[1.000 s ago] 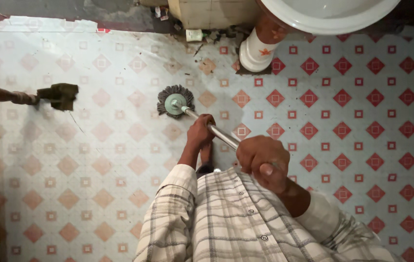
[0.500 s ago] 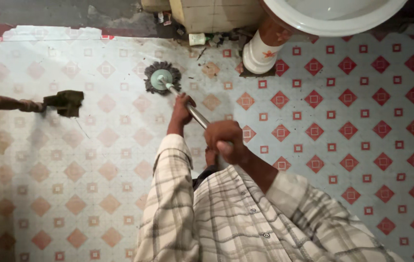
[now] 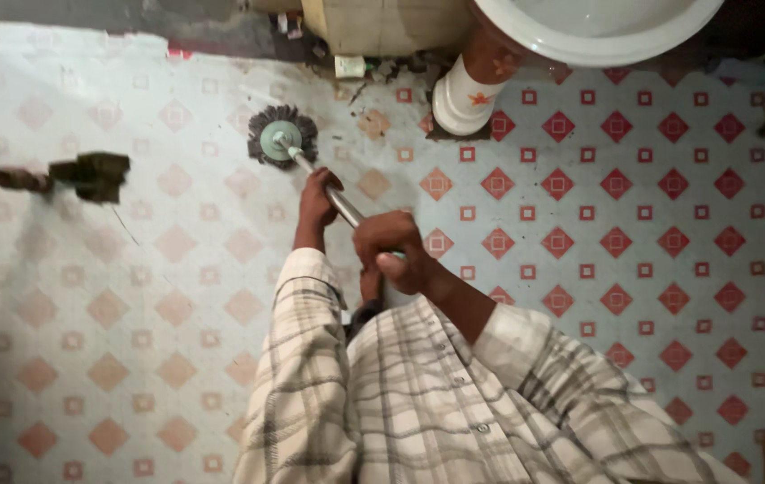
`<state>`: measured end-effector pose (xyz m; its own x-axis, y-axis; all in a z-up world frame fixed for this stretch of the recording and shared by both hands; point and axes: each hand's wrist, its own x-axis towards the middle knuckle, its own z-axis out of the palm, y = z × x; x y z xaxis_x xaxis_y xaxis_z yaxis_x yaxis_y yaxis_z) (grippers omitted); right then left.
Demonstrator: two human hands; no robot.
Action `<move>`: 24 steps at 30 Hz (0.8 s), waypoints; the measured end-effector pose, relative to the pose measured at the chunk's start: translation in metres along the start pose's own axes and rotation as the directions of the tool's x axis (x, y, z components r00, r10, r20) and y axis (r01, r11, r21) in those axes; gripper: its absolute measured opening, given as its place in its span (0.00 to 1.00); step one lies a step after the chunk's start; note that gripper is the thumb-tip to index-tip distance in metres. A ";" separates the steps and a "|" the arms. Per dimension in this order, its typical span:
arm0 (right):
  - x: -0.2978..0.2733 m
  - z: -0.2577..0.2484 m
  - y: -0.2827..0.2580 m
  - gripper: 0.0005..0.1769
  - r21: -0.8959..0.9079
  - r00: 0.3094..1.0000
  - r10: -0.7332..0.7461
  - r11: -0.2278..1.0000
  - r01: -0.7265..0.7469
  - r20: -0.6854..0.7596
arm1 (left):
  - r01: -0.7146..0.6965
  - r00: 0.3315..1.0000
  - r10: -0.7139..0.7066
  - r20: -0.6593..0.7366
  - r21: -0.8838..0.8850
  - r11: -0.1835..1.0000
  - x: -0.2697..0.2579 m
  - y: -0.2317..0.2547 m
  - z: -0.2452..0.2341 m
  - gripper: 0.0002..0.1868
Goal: The person cleans a tiled floor using a mop, moving the mop head across the surface by hand and occasionally shifting position to reach different areas.
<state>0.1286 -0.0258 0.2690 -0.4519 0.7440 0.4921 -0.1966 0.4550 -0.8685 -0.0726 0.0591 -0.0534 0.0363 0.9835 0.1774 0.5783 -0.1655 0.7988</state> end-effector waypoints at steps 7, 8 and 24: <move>-0.006 0.012 -0.043 0.19 0.032 0.977 -0.044 0.999 0.038 0.211 | 0.335 0.939 -0.333 0.082 -0.007 0.942 -0.054 0.030 -0.012 0.12; -0.007 0.013 -0.055 0.18 0.079 0.969 -0.092 0.994 0.075 0.228 | 0.246 0.969 -0.244 0.028 -0.051 0.968 -0.066 0.032 -0.007 0.12; -0.060 -0.028 -0.095 0.17 0.194 0.905 -0.138 0.979 0.064 0.402 | 0.133 0.983 -0.153 -0.098 -0.188 0.973 -0.138 0.062 0.054 0.07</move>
<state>0.1990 -0.1002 0.3236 -0.7317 0.4137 0.5418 -0.3898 0.3981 -0.8304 0.0020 -0.0829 -0.0590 -0.1326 0.9852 0.1086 0.4147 -0.0444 0.9089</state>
